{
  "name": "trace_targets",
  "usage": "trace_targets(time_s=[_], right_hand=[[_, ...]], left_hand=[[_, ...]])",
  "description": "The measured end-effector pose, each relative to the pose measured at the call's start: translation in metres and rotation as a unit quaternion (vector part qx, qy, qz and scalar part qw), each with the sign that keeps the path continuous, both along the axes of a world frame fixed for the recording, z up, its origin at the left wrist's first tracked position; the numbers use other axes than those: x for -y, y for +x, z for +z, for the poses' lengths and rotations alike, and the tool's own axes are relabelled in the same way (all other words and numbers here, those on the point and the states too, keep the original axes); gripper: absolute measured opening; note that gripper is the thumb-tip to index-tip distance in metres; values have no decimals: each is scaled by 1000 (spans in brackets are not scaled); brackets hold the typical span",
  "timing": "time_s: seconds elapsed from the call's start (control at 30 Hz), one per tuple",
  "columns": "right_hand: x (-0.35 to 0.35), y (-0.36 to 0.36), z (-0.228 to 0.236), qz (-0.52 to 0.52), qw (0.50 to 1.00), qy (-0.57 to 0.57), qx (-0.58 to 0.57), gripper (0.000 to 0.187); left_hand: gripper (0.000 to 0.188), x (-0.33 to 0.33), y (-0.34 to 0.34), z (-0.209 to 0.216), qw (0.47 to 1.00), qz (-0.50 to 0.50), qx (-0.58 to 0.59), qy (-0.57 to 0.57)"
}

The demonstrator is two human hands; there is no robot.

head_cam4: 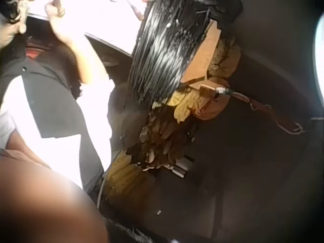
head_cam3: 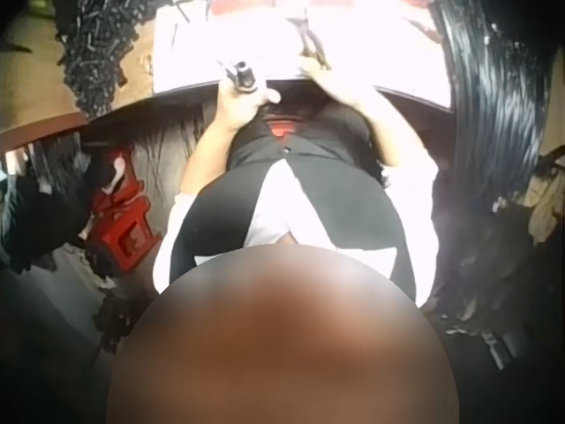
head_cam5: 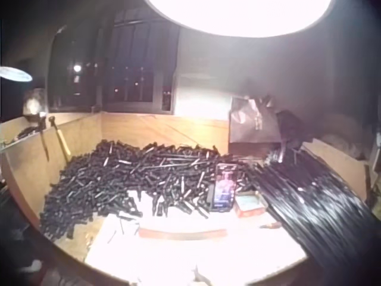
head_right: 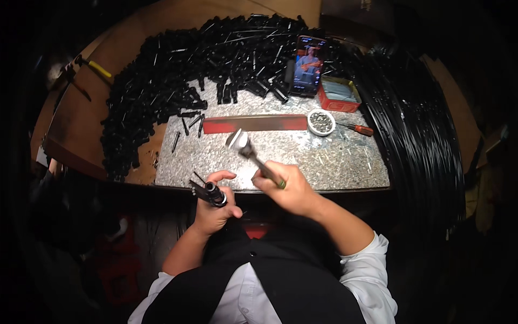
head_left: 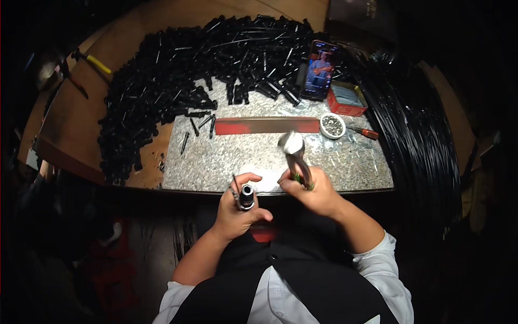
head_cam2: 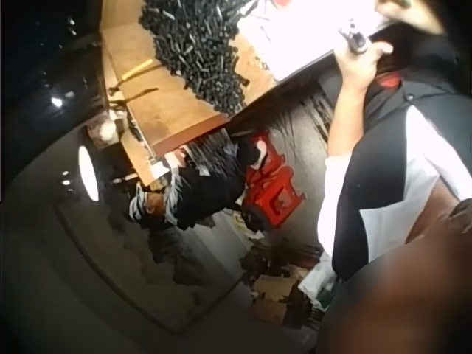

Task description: Assembling wire bundles and attaching connectors at a mechanical workbench.

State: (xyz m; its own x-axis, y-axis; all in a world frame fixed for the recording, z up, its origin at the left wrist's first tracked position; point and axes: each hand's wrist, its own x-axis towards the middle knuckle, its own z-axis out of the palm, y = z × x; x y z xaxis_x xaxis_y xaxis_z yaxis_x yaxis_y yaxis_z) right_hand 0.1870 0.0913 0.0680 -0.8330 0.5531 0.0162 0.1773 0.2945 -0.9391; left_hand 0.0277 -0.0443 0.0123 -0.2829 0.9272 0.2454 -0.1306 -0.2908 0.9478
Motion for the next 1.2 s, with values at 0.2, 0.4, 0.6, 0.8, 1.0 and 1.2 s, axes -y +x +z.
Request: trace_targets(time_s=[0.2,0.4,0.6,0.8,1.0,1.2], right_hand=[[27,-13,-26,20,991,90,-96,15],[33,-14,-21,47,990,76,-109,13],[37,-15,-16,97,974,140,-146,17],[37,-14,-17,81,983,130,-105,15],[36,-14,-15,91,983,128,-91,16],[36,-16,-15,101,976,146,-124,17]], left_hand=[[62,7,2,-2,999,3,-27,33],[66,6,2,-11,994,48,-89,47],[67,10,3,-4,1000,-6,-9,-21],[67,10,3,-4,1000,-1,-12,-6],[65,10,4,-3,1000,-3,-15,-20],[62,9,2,-5,1000,-12,-6,-1]])
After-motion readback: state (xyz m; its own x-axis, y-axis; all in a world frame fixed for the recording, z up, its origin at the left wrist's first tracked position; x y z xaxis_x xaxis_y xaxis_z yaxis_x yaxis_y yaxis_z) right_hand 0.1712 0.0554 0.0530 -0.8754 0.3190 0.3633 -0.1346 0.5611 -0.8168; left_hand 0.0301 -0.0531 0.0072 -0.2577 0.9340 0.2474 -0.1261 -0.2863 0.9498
